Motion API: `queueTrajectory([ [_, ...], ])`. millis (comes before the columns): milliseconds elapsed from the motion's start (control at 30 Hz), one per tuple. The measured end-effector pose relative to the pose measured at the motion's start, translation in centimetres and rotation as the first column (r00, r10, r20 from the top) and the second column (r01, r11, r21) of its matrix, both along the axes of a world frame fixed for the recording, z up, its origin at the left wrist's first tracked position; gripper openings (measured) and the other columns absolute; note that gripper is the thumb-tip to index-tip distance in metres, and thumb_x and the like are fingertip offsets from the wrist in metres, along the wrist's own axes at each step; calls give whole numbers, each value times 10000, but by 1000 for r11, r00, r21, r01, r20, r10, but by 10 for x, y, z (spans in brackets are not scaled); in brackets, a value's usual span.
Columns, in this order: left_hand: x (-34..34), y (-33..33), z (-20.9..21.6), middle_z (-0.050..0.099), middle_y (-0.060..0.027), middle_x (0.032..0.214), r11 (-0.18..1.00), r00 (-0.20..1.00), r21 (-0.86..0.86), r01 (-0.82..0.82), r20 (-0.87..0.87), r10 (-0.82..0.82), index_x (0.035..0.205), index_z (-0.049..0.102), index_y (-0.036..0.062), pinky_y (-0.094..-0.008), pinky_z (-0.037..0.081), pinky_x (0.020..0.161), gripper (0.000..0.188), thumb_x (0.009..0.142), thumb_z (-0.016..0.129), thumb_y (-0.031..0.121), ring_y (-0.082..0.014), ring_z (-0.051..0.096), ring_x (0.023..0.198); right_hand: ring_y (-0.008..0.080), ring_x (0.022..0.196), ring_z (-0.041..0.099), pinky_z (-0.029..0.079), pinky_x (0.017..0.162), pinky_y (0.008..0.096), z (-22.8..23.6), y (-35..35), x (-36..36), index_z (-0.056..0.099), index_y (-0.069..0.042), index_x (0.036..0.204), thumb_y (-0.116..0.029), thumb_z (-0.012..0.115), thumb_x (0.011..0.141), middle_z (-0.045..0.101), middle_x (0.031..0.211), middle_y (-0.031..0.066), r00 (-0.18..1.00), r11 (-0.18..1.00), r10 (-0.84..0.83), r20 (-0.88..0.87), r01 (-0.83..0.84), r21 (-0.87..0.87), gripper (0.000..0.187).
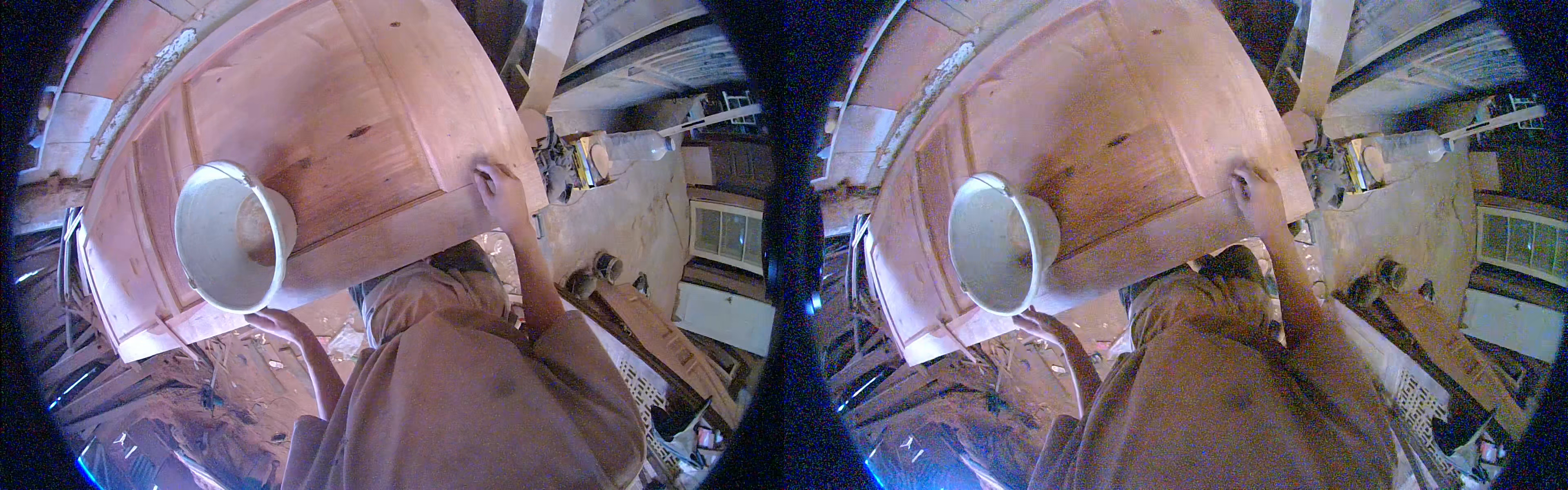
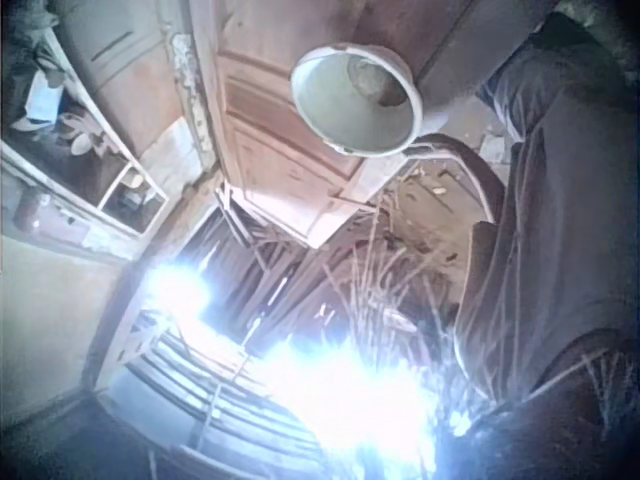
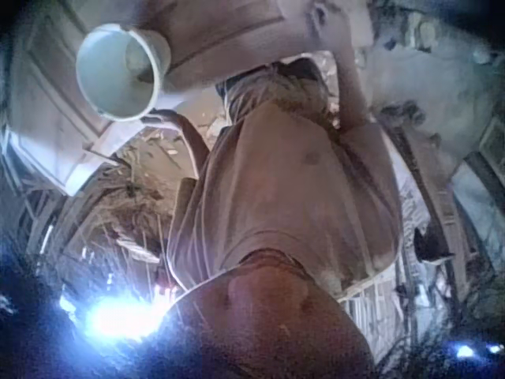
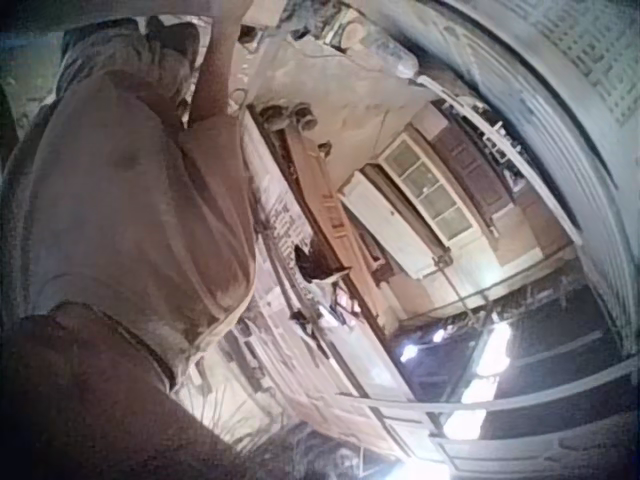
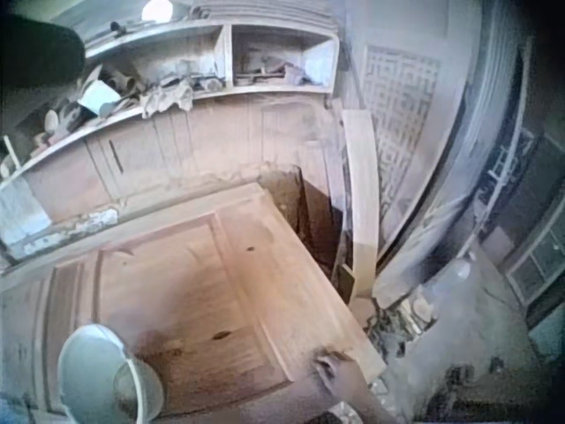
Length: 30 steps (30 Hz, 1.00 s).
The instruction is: The person applies adhesive from a tube to cracks and joints on a wooden door, dips a piece of wood into a bucket of filler, and presses small wooden strips into the door's recessed panels.
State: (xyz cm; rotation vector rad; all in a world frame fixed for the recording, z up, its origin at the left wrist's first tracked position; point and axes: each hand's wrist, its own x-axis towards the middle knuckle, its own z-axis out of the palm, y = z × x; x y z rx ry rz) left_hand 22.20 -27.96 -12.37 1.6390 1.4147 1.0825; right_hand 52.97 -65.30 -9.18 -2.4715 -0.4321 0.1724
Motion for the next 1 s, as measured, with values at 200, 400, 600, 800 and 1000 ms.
queueTrajectory([
  [200, -25, 40, -94, 629, -250, 1161, 934, 934, 346, 87, -354, 43, 1181, 571, -72, -472, 461, 954, 452, 848, 703, 205, -378, 590, 1069, 439, 1221, 502, 427, 1031, 477, -4, -13, -28, 500, -8, 1346, -377, 642, 892, 537, 1326, 242, 984, 995, -16, 178, 33, -94, 602],
  [400, -7, 28, -74, 642, -285, 1105, 955, 882, 294, -25, -443, 159, 1089, 610, -95, -528, 459, 909, 461, 824, 720, 266, -430, 599, 1043, 419, 1428, 261, 201, 1158, 558, -12, 11, -48, 225, 52, 1490, -532, 617, 867, 247, 1544, 268, 974, 970, 145, 175, -105, -218, 940],
  [600, 15, 18, -59, 613, -288, 1167, 982, 909, 188, 3, -410, 76, 1202, 554, -72, -508, 450, 948, 533, 913, 624, 370, -436, 574, 1091, 359, 1461, 216, 163, 1165, 566, -14, 2, -60, 238, 14, 1507, -515, 613, 866, 230, 1571, 210, 972, 963, 134, 192, -83, -255, 912],
  [800, -19, 46, -89, 634, -300, 1083, 973, 891, 227, 30, -447, 77, 1120, 603, -72, -528, 469, 861, 485, 921, 617, 371, -443, 605, 1001, 343, 1471, 195, 124, 1177, 555, -2, -3, -43, 265, 1, 1504, -533, 619, 850, 238, 1581, 163, 973, 935, 188, 137, -135, -328, 916],
  [1000, 6, 28, -71, 645, -294, 1054, 973, 848, 231, -22, -511, 141, 1080, 612, -77, -527, 475, 830, 485, 910, 640, 377, -439, 613, 958, 363, 1471, 180, 113, 1174, 566, -10, -15, -42, 214, 18, 1512, -544, 636, 832, 224, 1581, 185, 989, 960, 41, 142, 0, -281, 978],
])
